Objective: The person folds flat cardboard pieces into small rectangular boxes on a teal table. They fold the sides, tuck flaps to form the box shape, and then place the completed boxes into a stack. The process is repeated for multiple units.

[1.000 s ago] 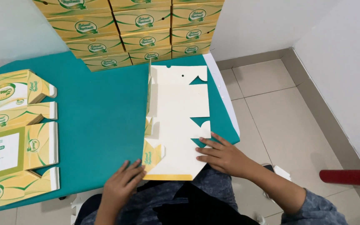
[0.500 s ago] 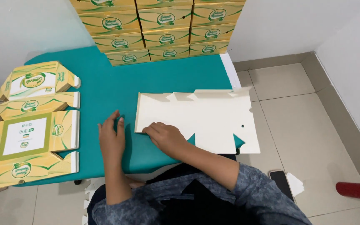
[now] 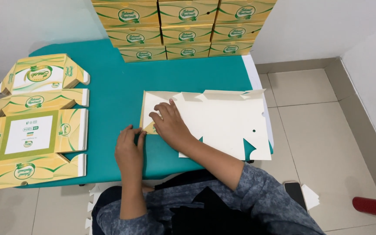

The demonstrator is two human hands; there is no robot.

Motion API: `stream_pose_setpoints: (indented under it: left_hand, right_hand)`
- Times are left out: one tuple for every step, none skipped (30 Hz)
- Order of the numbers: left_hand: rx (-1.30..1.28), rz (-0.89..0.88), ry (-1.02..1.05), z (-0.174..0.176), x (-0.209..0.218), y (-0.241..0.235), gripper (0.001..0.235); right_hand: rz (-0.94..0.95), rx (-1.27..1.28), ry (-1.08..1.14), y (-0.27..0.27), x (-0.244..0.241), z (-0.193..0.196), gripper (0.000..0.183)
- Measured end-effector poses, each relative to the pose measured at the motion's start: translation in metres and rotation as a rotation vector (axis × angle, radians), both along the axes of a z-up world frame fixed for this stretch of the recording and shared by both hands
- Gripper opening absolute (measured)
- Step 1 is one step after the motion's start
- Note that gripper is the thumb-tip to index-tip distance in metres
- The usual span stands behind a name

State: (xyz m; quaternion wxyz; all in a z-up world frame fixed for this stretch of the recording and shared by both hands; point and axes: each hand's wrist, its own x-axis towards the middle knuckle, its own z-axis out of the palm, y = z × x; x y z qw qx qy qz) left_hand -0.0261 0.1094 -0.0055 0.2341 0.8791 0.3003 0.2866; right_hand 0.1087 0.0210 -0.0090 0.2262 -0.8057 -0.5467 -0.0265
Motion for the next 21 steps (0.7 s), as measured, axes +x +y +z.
stream_pose_setpoints:
  left_hand:
    - [0.087,0.011,0.019,-0.003,-0.001,0.0,0.014]
    - [0.173,0.022,0.039,-0.006,-0.003,-0.001,0.012]
    - [0.171,0.024,0.042,-0.015,-0.002,0.001,0.012]
    - [0.277,0.039,0.077,-0.023,-0.002,0.004,0.011]
    - [0.384,0.051,0.108,-0.031,0.001,0.007,0.011]
    - [0.385,0.049,0.109,-0.032,-0.001,0.001,0.011]
    - [0.463,0.039,0.208,-0.032,-0.001,-0.005,0.012]
    - [0.542,0.029,0.308,-0.033,-0.002,-0.011,0.023]
    - [0.539,0.023,0.312,-0.032,-0.002,-0.015,0.023]
    - [0.596,0.041,0.383,-0.031,-0.002,-0.019,0.026]
    - [0.657,0.066,0.451,-0.029,-0.001,-0.021,0.029]
    - [0.659,0.065,0.452,-0.025,0.001,-0.023,0.029]
    - [0.676,0.056,0.508,-0.02,0.002,-0.024,0.03]
    - [0.693,0.047,0.564,-0.016,0.003,-0.025,0.03]
    - [0.694,0.049,0.564,-0.016,0.003,-0.024,0.03]
    - [0.688,0.036,0.588,-0.017,0.004,-0.023,0.031]
    - [0.68,0.018,0.612,-0.018,0.004,-0.023,0.032]
    - [0.681,0.015,0.613,-0.017,0.005,-0.025,0.032]
    - [0.69,0.027,0.599,-0.015,0.006,-0.027,0.032]
    - [0.699,0.039,0.585,-0.013,0.006,-0.028,0.031]
    - [0.698,0.038,0.584,-0.012,0.006,-0.029,0.031]
  right_hand:
    - [0.035,0.043,-0.12,-0.002,-0.005,0.001,0.025]
    - [0.071,0.087,-0.239,-0.003,-0.009,0.001,0.013]
    - [0.073,0.085,-0.235,-0.002,-0.015,-0.009,0.013]
    - [0.126,0.074,-0.261,-0.001,-0.021,-0.019,0.014]
    - [0.175,0.064,-0.29,0.0,-0.025,-0.029,0.016]
    - [0.174,0.065,-0.289,-0.004,-0.029,-0.022,0.016]
    - [0.183,-0.014,-0.267,-0.009,-0.032,-0.015,0.023]
    - [0.192,-0.092,-0.244,-0.014,-0.035,-0.009,0.031]
    - [0.189,-0.096,-0.238,-0.019,-0.037,-0.009,0.031]
    - [0.161,-0.133,-0.259,-0.024,-0.04,-0.008,0.036]
    - [0.137,-0.164,-0.285,-0.027,-0.042,-0.007,0.04]
    - [0.137,-0.163,-0.284,-0.033,-0.042,-0.004,0.04]
    - [0.091,-0.201,-0.339,-0.039,-0.043,0.0,0.04]
    - [0.044,-0.24,-0.394,-0.044,-0.044,0.003,0.041]
    - [0.045,-0.237,-0.395,-0.049,-0.042,0.012,0.041]
    - [0.054,-0.317,-0.372,-0.055,-0.04,0.021,0.041]
    - [0.059,-0.4,-0.347,-0.062,-0.039,0.029,0.042]
    - [0.057,-0.4,-0.345,-0.066,-0.037,0.031,0.042]
    - [0.062,-0.45,-0.324,-0.07,-0.034,0.033,0.043]
    - [0.067,-0.499,-0.303,-0.074,-0.032,0.036,0.044]
    - [0.066,-0.501,-0.303,-0.075,-0.031,0.033,0.044]
